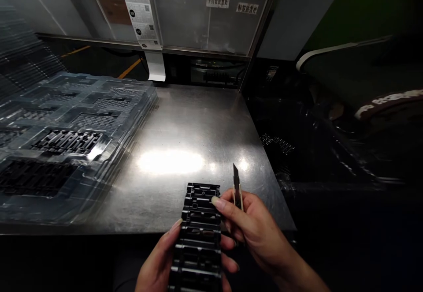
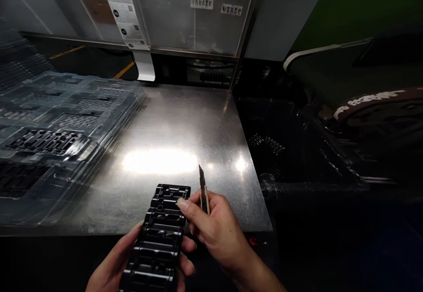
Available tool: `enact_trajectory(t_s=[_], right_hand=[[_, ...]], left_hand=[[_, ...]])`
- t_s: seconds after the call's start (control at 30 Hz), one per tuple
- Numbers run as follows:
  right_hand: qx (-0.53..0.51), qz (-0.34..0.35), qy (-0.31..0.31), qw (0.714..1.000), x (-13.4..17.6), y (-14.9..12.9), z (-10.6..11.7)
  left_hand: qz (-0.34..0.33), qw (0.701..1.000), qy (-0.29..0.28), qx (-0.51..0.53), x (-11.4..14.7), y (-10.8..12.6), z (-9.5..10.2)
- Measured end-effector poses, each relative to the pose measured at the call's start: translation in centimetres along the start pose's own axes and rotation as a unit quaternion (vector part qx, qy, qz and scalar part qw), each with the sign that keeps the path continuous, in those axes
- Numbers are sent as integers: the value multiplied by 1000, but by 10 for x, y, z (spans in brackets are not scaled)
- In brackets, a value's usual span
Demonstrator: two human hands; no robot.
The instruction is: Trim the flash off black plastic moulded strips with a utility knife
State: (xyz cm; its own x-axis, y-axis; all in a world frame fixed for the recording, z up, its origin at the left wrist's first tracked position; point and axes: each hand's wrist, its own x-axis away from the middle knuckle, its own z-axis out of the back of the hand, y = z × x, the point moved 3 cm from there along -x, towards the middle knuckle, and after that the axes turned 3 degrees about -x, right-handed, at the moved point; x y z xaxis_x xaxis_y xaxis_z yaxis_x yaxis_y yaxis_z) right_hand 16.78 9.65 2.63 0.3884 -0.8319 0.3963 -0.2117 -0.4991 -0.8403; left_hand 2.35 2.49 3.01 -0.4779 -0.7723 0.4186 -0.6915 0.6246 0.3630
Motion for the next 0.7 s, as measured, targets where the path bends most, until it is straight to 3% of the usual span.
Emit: enact_trajectory(t_s=[0.47,0.6,0.63,0.67,0.7], right_hand=[[-33,-11,8,999,1,5,4],[-26,2,43,999,0,3,8],[-29,12,67,997,0,1,10],[-35,23,91,995,0,-1,12],[-44,34,108,993,1,-3,14]], left_hand=[[11,1000,-10,18,-4,-5,1],[-35,995,48,-78,-3,-3,5],[-83,980,91,-154,-3,1,9],[-149,945,141,-255,-2,6,12],[-215,884,188,-369,0,13,15]])
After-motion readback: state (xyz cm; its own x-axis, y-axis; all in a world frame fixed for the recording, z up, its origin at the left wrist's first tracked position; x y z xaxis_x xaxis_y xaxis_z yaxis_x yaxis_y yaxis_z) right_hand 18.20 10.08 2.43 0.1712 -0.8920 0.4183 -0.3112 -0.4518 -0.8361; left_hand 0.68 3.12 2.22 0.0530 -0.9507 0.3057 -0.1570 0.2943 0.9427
